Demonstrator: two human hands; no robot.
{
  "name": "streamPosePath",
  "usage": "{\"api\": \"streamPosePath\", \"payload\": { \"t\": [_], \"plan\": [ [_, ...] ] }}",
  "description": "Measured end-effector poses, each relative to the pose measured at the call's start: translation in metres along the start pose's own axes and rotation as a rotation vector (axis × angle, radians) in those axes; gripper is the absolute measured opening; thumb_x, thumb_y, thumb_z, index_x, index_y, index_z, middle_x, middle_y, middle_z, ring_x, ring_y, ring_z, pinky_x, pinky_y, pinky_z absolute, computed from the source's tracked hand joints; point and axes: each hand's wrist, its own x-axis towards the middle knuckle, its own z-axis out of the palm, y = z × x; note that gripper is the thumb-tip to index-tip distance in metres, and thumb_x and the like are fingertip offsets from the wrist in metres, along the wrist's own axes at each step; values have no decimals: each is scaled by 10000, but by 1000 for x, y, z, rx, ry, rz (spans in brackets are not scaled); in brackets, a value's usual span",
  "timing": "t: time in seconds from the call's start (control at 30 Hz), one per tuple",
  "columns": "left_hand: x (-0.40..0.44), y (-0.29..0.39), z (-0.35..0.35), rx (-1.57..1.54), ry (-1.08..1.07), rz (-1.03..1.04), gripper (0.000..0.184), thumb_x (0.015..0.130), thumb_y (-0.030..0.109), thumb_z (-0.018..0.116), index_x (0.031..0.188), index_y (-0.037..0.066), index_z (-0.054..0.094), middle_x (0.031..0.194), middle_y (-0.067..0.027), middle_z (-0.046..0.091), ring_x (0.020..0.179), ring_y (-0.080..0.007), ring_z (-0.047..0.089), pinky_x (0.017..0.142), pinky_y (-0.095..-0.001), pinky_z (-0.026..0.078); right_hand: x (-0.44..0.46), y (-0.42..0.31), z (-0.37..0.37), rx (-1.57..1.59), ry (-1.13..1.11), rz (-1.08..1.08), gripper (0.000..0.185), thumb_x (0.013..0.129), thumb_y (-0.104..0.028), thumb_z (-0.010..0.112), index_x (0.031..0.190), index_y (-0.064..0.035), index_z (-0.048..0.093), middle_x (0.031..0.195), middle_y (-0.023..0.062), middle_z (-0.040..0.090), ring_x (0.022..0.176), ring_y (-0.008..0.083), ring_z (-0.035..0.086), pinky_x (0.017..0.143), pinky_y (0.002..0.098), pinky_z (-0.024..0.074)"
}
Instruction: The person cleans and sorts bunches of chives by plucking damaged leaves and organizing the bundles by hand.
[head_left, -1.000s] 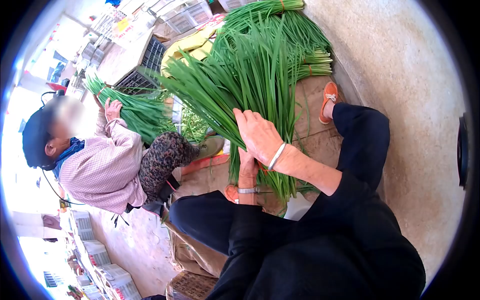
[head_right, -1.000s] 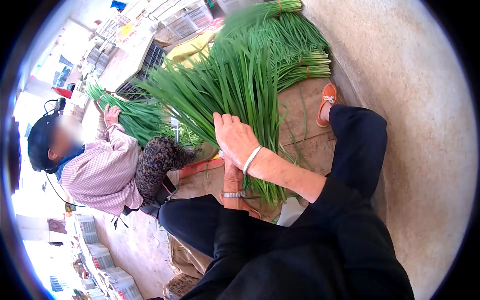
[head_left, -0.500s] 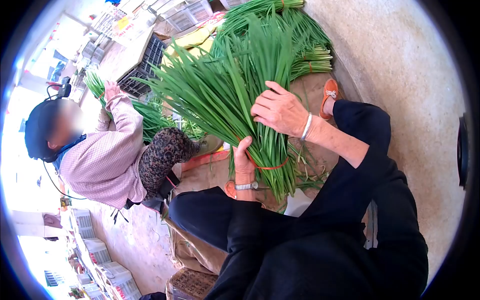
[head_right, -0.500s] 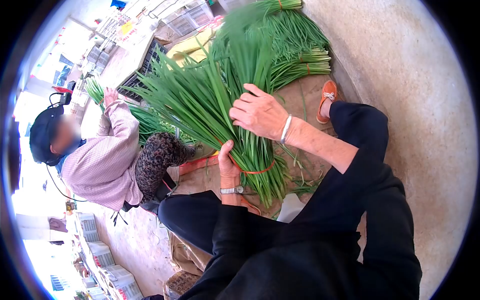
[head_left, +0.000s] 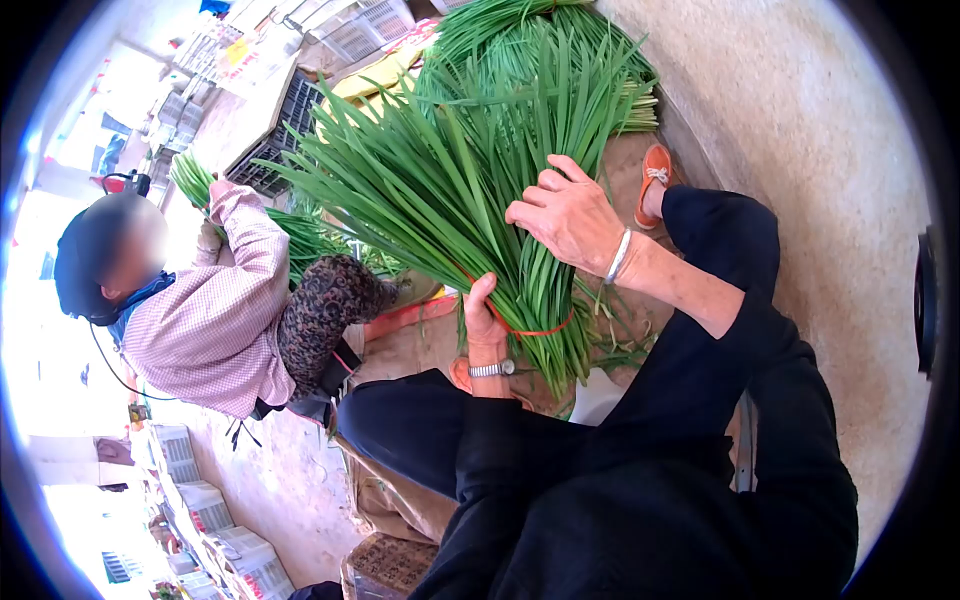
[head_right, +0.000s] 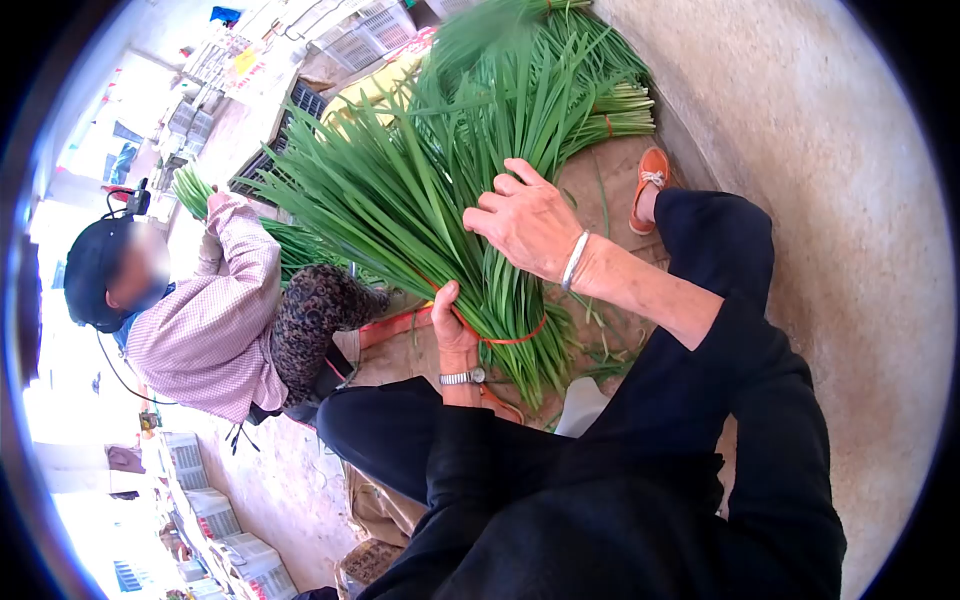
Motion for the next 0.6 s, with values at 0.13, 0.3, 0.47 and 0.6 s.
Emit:
{"api": "streamPosePath", "payload": {
  "t": [0.13,0.3,0.47,0.6],
  "plan": [
    [1,0,3,10,-12,20,498,781,144,570,1234,-26,456,1163,-141,571,1020,-278,578,917,-411,467,5,-7,3,51,33,112,82,737,-151,653,793,-143,594,681,1,537,768,195,523,936,412,368],
    [0,0,9,-5,-9,15,516,781,149,575,1249,-22,443,1177,-135,564,1042,-273,568,937,-410,451,12,-16,4,49,41,197,125,719,-198,677,760,-134,579,679,9,552,761,208,524,930,407,350],
    [2,-2,11,-18,-15,31,530,782,154,577,1262,-15,431,1188,-131,557,1059,-268,558,951,-402,441,16,-22,8,70,23,260,193,689,-265,713,724,-132,576,684,19,569,767,216,524,939,426,333],
    [-1,-2,8,-75,-20,2,559,772,96,559,1292,-12,385,1213,-136,526,1085,-272,542,956,-407,443,19,-26,13,61,68,286,205,681,-265,726,707,-131,573,670,1,561,747,206,524,957,446,329]
  ]
}}
